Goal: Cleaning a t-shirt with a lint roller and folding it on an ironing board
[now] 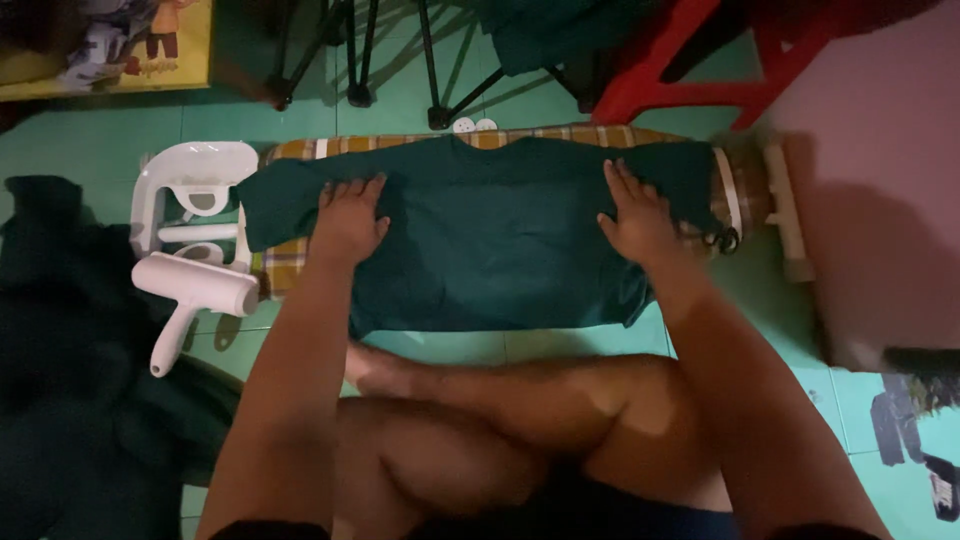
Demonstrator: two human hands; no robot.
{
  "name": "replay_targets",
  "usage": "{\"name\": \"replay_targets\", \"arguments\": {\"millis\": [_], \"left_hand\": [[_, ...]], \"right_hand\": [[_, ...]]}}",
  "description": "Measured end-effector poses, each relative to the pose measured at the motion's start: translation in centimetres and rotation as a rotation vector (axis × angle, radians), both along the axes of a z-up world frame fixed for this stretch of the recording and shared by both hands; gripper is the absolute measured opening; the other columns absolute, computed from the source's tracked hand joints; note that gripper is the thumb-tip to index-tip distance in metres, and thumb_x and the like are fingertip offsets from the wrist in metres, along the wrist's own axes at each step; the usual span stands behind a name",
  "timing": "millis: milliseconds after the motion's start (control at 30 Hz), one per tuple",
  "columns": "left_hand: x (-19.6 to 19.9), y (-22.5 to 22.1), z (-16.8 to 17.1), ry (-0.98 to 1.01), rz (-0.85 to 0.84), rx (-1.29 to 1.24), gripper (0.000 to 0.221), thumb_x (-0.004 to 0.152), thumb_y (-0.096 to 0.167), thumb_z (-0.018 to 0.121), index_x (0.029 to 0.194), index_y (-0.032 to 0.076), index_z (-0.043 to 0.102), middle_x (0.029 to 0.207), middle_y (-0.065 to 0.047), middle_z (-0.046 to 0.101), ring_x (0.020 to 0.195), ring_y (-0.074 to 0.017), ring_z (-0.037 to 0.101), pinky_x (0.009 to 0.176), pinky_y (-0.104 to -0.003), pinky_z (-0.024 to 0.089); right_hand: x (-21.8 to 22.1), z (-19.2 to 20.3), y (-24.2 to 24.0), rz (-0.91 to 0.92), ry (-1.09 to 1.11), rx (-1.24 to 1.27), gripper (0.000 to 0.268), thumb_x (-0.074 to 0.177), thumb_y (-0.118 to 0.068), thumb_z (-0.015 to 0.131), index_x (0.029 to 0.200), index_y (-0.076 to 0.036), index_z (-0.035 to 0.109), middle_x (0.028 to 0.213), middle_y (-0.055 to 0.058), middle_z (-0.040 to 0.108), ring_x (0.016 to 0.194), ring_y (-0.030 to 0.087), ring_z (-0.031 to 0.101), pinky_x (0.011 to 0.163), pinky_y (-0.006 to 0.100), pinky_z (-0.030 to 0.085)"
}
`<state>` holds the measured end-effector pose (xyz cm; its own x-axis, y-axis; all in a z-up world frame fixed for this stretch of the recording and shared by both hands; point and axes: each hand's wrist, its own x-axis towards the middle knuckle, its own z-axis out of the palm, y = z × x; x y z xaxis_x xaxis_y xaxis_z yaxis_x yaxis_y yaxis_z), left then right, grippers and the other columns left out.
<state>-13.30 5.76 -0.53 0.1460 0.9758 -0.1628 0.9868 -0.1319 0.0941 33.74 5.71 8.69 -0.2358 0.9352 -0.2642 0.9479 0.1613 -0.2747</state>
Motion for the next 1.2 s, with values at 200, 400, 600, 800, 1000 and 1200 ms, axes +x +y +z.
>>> {"name": "replay_targets", "arguments": {"millis": [200, 400, 600, 800, 1000, 1200], "left_hand": [[3.8, -0.3, 11.1, -0.315, 0.205, -0.581, 0.066, 0.091, 0.055, 0.071, 0.139, 0.009, 0.065, 0.135, -0.023, 0.066, 0.127, -0.0433, 0.061, 0.103, -0.060, 0.049], [1.4, 3.2, 3.3, -0.180, 0.182, 0.128, 0.095, 0.086, 0.062, 0.069, 0.157, 0.004, 0.044, 0.155, -0.031, 0.045, 0.138, -0.0545, 0.047, 0.107, -0.069, 0.042], [-1.7, 2.9, -4.6, -0.163, -0.058, -0.053, 0.071, 0.091, 0.053, 0.063, 0.134, -0.004, 0.067, 0.105, -0.038, 0.070, 0.100, -0.0597, 0.062, 0.086, -0.065, 0.056], [0.1, -5.9, 6.2, -0.264, -0.021, -0.397, 0.107, 0.075, 0.082, 0.068, 0.144, 0.000, 0.061, 0.147, -0.025, 0.058, 0.139, -0.0441, 0.052, 0.120, -0.050, 0.043], [-1.8, -7.2, 5.5, -0.380, -0.132, -0.354, 0.062, 0.083, 0.060, 0.076, 0.113, 0.005, 0.075, 0.116, -0.024, 0.075, 0.114, -0.0438, 0.068, 0.102, -0.052, 0.056], [-0.8, -3.5, 18.4, -0.021, -0.015, 0.002, 0.045, 0.098, 0.048, 0.068, 0.120, 0.008, 0.069, 0.108, -0.018, 0.071, 0.102, -0.0411, 0.069, 0.088, -0.052, 0.053]], "right_hand": [[1.4, -2.3, 3.2, -0.132, 0.030, -0.045, 0.071, 0.106, -0.069, 0.044, 0.125, -0.006, 0.073, 0.105, 0.027, 0.075, 0.106, 0.046, 0.071, 0.093, 0.056, 0.052], [-1.1, -4.2, 7.0, 0.022, 0.009, 0.161, 0.079, 0.098, -0.023, 0.068, 0.166, -0.007, 0.032, 0.172, 0.021, 0.019, 0.156, 0.047, 0.014, 0.121, 0.071, 0.020], [1.5, -6.4, 7.6, -0.009, -0.010, -0.236, 0.084, 0.089, -0.061, 0.067, 0.147, 0.000, 0.056, 0.150, 0.031, 0.052, 0.137, 0.051, 0.049, 0.114, 0.062, 0.041], [4.4, -4.8, -1.2, 0.164, -0.058, -0.165, 0.102, 0.079, -0.088, 0.057, 0.129, 0.001, 0.070, 0.135, 0.028, 0.067, 0.133, 0.047, 0.057, 0.111, 0.059, 0.046], [5.5, -2.3, -3.5, 0.225, -0.189, -0.275, 0.068, 0.093, -0.054, 0.061, 0.132, 0.001, 0.066, 0.134, 0.028, 0.067, 0.129, 0.045, 0.061, 0.110, 0.056, 0.049], [6.9, 5.9, 1.7, 0.051, -0.058, 0.268, 0.054, 0.097, -0.035, 0.062, 0.147, -0.016, 0.062, 0.122, 0.020, 0.071, 0.115, 0.053, 0.065, 0.104, 0.068, 0.042]]}}
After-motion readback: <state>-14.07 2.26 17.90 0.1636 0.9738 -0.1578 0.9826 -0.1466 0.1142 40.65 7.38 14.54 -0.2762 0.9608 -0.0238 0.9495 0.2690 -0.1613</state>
